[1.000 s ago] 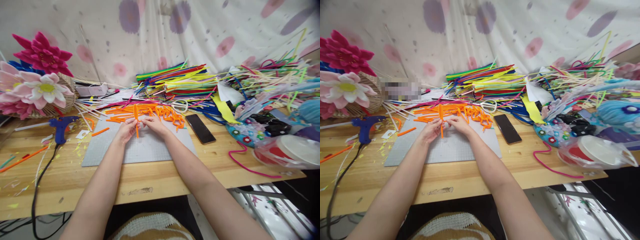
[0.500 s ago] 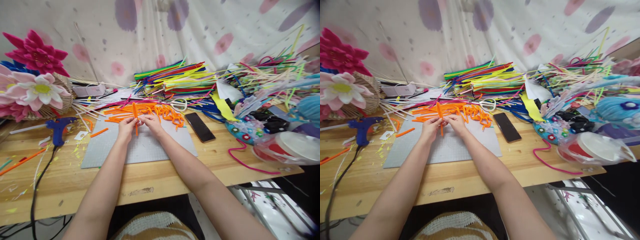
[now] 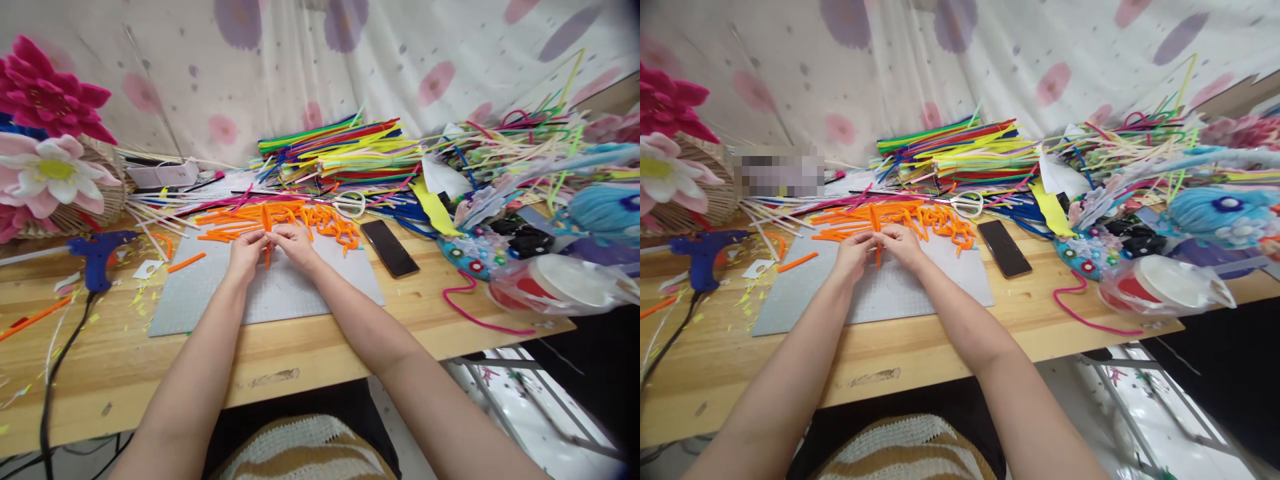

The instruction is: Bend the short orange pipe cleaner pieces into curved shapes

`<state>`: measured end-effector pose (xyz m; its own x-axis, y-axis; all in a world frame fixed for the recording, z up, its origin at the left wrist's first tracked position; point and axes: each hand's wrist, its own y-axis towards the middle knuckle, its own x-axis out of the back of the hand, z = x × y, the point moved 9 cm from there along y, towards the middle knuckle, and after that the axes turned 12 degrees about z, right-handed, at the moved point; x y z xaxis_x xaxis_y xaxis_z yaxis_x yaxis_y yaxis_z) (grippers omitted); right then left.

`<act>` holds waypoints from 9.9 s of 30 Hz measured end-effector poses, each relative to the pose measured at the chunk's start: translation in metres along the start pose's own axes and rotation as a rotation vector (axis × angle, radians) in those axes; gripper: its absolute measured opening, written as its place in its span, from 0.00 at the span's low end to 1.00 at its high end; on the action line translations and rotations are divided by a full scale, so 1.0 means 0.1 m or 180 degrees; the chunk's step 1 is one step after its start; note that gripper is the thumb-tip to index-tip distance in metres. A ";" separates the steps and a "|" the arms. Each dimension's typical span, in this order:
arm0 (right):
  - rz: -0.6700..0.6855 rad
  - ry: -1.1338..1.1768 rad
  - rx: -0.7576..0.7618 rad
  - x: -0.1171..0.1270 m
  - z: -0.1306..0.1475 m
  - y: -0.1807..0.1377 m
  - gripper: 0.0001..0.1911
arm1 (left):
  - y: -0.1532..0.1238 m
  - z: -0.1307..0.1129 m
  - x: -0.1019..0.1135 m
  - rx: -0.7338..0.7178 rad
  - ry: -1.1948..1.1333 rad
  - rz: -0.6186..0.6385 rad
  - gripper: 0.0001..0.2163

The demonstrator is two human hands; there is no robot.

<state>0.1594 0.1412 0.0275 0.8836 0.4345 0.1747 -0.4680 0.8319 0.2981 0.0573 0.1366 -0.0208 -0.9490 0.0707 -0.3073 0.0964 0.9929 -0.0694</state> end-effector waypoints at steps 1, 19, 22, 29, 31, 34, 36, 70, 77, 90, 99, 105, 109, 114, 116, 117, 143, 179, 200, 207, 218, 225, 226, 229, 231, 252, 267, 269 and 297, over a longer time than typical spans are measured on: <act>0.0098 -0.0024 0.0027 -0.02 0.03 0.01 0.21 | 0.00 0.01 0.00 0.0023 -0.0049 0.0028 0.10; 0.0569 0.1164 -0.0996 0.04 -0.42 -0.07 0.14 | -0.06 -0.11 -0.17 -0.0096 0.0374 0.0649 0.26; 0.0621 0.1296 -0.0959 0.01 -0.42 -0.07 0.13 | -0.06 -0.07 -0.20 -0.0053 0.0439 0.0684 0.26; 0.0095 0.1492 -0.0824 0.11 -0.46 -0.04 0.12 | -0.10 -0.17 -0.26 -0.0800 0.1503 0.0439 0.25; 0.0106 0.1412 -0.0828 0.10 -0.46 -0.03 0.11 | -0.15 -0.23 -0.25 -0.0996 0.2025 0.0170 0.23; 0.0052 0.1268 -0.0804 0.12 -0.46 -0.03 0.11 | -0.20 -0.28 -0.24 -0.1051 0.2482 -0.0059 0.22; 0.0018 0.1180 -0.0820 0.14 -0.46 -0.03 0.11 | -0.20 -0.28 -0.22 -0.0976 0.2571 -0.0126 0.21; -0.0780 0.1410 -0.1162 0.26 -0.61 -0.13 0.18 | -0.31 -0.43 -0.23 -0.1355 0.3000 -0.0538 0.14; -0.0551 0.1568 -0.1098 0.15 -0.57 -0.11 0.19 | -0.34 -0.47 -0.33 -0.1526 0.3514 -0.0402 0.07; -0.0161 0.0720 -0.0767 0.14 -0.41 -0.05 0.17 | 0.03 0.18 -0.08 0.0188 0.0714 0.0071 0.03; -0.0004 -0.1501 -0.0221 0.15 -0.17 -0.02 0.10 | 0.00 0.06 -0.04 -0.0099 0.0503 -0.0042 0.07; 0.0065 -0.2006 -0.0019 0.01 0.03 -0.07 0.14 | -0.01 0.05 0.04 -0.0213 0.0292 -0.0391 0.07; -0.0043 -0.1403 -0.0078 0.10 0.01 -0.08 0.16 | -0.02 0.10 -0.02 0.0089 0.0220 -0.0150 0.08; -0.0130 0.0405 -0.0920 0.23 -0.37 -0.12 0.17 | -0.06 0.16 -0.10 0.0496 0.0258 0.0165 0.07; 0.0151 0.0828 -0.1056 0.16 -0.43 -0.13 0.14 | -0.08 0.17 -0.15 0.0566 0.0332 0.0282 0.07; 0.0256 0.0980 -0.1090 0.13 -0.45 -0.13 0.14 | -0.09 0.18 -0.17 0.0603 0.0356 0.0360 0.07; 0.0025 0.1363 -0.0839 0.17 -0.47 -0.06 0.11 | -0.25 -0.25 -0.27 -0.0496 0.3322 -0.0443 0.05; -0.0181 0.2194 -0.0730 0.04 -0.42 -0.12 0.17 | -0.32 0.34 -0.53 0.1953 -0.2041 0.0876 0.07; -0.0649 0.1334 -0.0453 0.23 -0.37 -0.09 0.21 | -0.26 -0.23 -0.24 -0.0730 0.1775 -0.0227 0.05; -0.0080 0.1448 -0.0415 0.17 -0.34 -0.07 0.17 | -0.15 0.10 -0.33 0.0370 0.0136 0.0341 0.01; 0.0178 0.1758 -0.0646 0.05 -0.34 -0.11 0.14 | -0.25 0.11 -0.59 0.0769 -0.0218 0.1396 0.11; -0.0030 0.1541 -0.0548 0.12 -0.41 -0.07 0.14 | -0.17 0.08 -0.41 0.0143 0.0460 0.0423 0.13; -0.0030 0.1551 -0.0510 0.14 -0.42 -0.07 0.13 | -0.17 0.07 -0.40 0.0118 0.0428 0.0387 0.12; 0.0034 0.1588 -0.0456 0.17 -0.44 -0.07 0.11 | -0.16 0.05 -0.35 0.0174 0.0361 0.0348 0.09; 0.0095 0.1665 -0.0502 0.16 -0.45 -0.08 0.11 | -0.16 0.07 -0.33 0.0325 0.0250 0.0424 0.06; -0.0301 0.1260 -0.0835 0.08 -0.47 -0.05 0.18 | -0.22 -0.33 -0.04 -0.0785 0.2178 -0.0765 0.03; -0.0582 0.0923 -0.1031 0.16 -0.54 -0.08 0.16 | -0.23 -0.30 -0.10 -0.0442 0.2726 -0.0610 0.04; -0.0373 0.1210 -0.0921 0.14 -0.49 -0.08 0.15 | -0.15 -0.10 -0.04 0.0238 0.1567 -0.0297 0.04; -0.0050 0.1011 -0.0895 0.09 -0.40 -0.07 0.18 | -0.09 -0.01 -0.07 0.0070 0.1104 -0.0061 0.05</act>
<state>0.1713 0.1536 -0.0106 0.8721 0.4693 -0.1387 -0.4709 0.8819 0.0230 0.0626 0.1276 -0.0172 -0.9958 0.0840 0.0350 0.0804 0.9923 -0.0938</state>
